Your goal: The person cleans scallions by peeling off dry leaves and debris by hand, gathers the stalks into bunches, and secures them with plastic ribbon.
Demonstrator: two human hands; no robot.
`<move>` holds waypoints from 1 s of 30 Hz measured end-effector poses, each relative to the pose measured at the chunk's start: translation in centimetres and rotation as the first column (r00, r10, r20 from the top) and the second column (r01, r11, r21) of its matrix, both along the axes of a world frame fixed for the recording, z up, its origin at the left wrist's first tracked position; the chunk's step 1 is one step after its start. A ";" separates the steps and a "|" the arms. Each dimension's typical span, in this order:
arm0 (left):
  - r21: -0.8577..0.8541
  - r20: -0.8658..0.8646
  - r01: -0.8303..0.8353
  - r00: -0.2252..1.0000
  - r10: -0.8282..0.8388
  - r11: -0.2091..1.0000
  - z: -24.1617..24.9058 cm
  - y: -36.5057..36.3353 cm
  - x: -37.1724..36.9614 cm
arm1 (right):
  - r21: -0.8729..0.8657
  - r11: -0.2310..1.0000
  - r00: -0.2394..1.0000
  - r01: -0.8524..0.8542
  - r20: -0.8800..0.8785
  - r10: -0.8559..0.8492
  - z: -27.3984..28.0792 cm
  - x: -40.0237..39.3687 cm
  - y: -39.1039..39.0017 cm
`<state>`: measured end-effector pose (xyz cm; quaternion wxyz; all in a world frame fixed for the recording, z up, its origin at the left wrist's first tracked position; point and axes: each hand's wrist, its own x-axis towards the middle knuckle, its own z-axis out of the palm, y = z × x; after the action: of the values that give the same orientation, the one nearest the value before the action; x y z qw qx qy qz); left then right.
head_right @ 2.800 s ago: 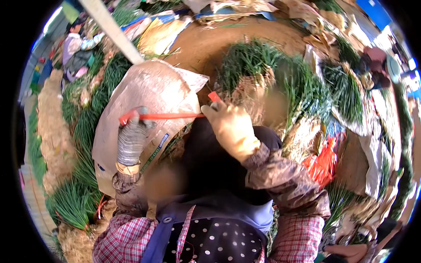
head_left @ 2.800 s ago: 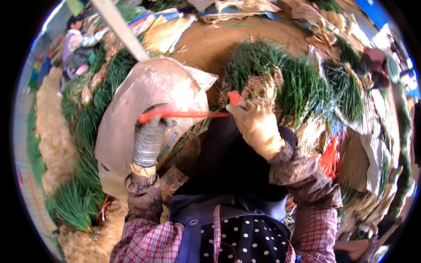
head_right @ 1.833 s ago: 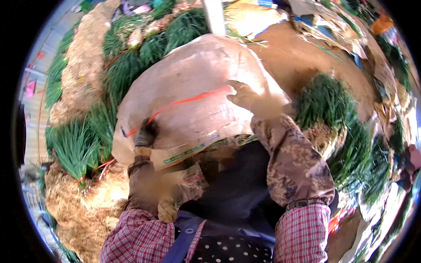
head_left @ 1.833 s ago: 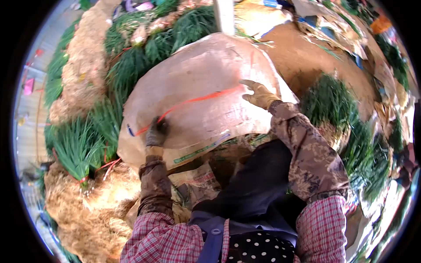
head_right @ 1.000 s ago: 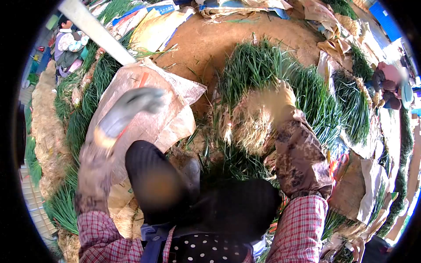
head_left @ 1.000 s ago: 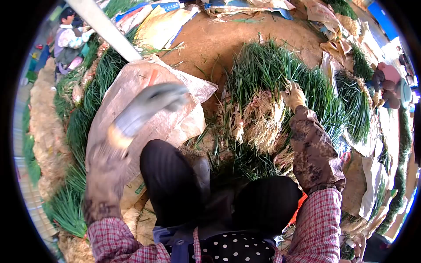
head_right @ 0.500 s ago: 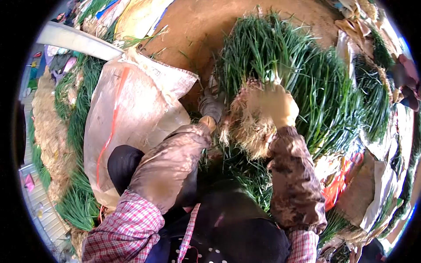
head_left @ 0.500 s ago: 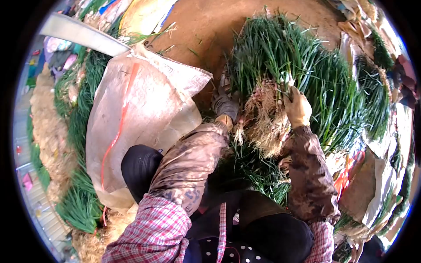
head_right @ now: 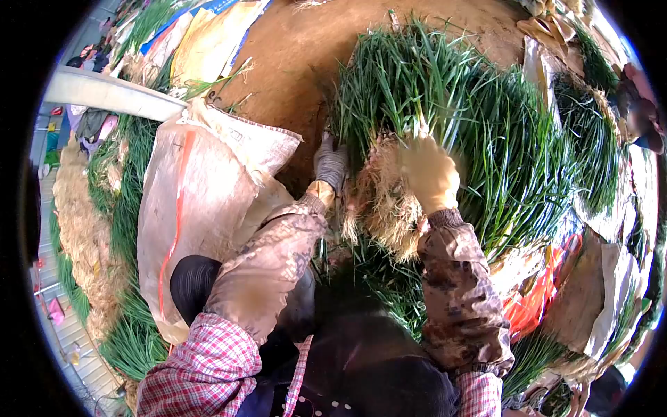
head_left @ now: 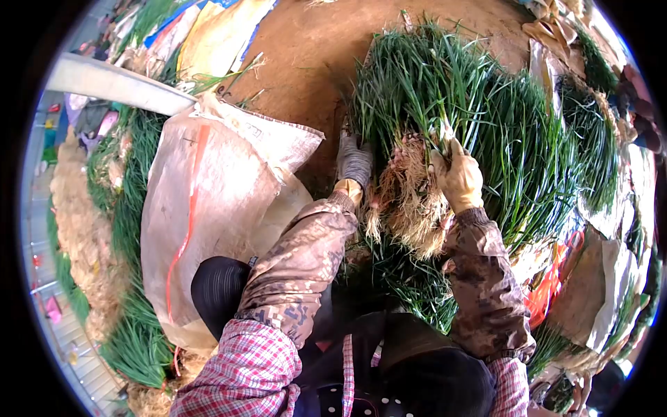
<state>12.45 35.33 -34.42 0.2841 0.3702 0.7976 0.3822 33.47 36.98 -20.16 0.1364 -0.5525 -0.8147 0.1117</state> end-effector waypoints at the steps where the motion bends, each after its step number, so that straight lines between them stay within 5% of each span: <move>1: 0.013 -0.051 0.011 0.999 -0.010 1.000 -1.6 0.6 0.4 | 0.024 0.999 1.000 -0.025 0.014 0.025 -0.8 0.1 0.4; 4: -0.174 -0.041 0.034 0.998 -0.042 0.984 0.0 1.3 1.9 | 0.049 0.996 0.996 -0.078 0.039 0.076 -2.3 0.0 1.1; 7: -0.304 0.151 0.135 0.984 -0.093 0.943 -0.2 2.0 2.8 | -0.286 0.930 0.973 0.231 0.089 -0.215 -0.5 -2.9 0.4; 9: -0.276 0.300 0.190 0.948 -0.104 0.942 3.0 1.7 2.6 | -0.136 0.962 0.962 0.236 0.175 -0.211 -3.0 -3.5 0.1; 11: -0.246 0.525 0.249 0.847 -0.088 0.937 4.4 1.7 2.4 | -0.239 0.942 0.970 0.237 0.101 -0.219 -2.8 -4.0 0.5; 14: -0.169 0.736 0.071 0.672 0.078 0.983 3.6 1.3 3.0 | -0.374 0.889 0.958 0.263 -0.009 -0.287 -2.3 -4.0 0.5; 16: 0.193 0.849 -0.226 0.526 -0.047 0.955 0.3 1.9 2.8 | -0.430 0.861 0.920 0.273 -0.143 -0.364 -2.5 -4.1 0.2; 17: 0.229 0.916 -0.306 0.390 -0.097 0.924 -0.8 2.5 2.5 | -0.440 0.855 0.897 0.276 -0.202 -0.393 -3.1 -4.3 0.0; 19: 0.099 0.966 -0.461 -0.167 -0.196 0.882 -3.9 4.4 1.0 | -0.510 0.823 0.858 0.252 -0.275 -0.433 -3.8 -3.9 0.1; 20: -0.049 0.845 -0.516 -0.477 -0.240 0.855 -5.5 5.2 0.6 | -0.518 0.829 0.829 0.210 -0.355 -0.432 -5.4 -3.2 0.0; 21: -0.127 0.726 -0.509 -0.632 -0.270 0.851 -6.2 5.5 0.7 | -0.552 0.819 0.807 0.159 -0.405 -0.430 -5.3 -2.7 -0.2; 22: -0.051 0.811 -0.458 -0.538 -0.231 0.888 -4.5 5.5 1.4 | -0.506 0.845 0.793 0.176 -0.436 -0.426 -4.2 -2.6 -0.8; 24: 0.177 0.978 -0.224 -0.068 -0.197 0.958 -0.6 5.1 3.9 | -0.421 0.894 0.698 0.152 -0.595 -0.399 -3.8 -2.1 -1.3; 26: 0.279 0.884 0.048 0.379 -0.276 0.959 4.2 4.6 6.3 | -0.368 0.912 0.702 0.180 -0.602 -0.382 -1.8 -1.4 -2.2; 28: 0.302 0.689 0.249 0.610 -0.391 0.920 8.5 4.6 8.8 | -0.238 0.940 0.794 0.244 -0.507 -0.334 3.0 0.3 -4.4; 30: 0.341 0.555 0.364 0.666 -0.498 0.867 12.2 4.1 11.0 | -0.094 0.963 0.771 0.254 -0.581 -0.260 3.2 1.8 -6.1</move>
<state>23.40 39.38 -22.18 0.5763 0.4271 0.5025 0.4826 35.26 30.91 -17.00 0.3929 -0.5972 -0.6485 0.2616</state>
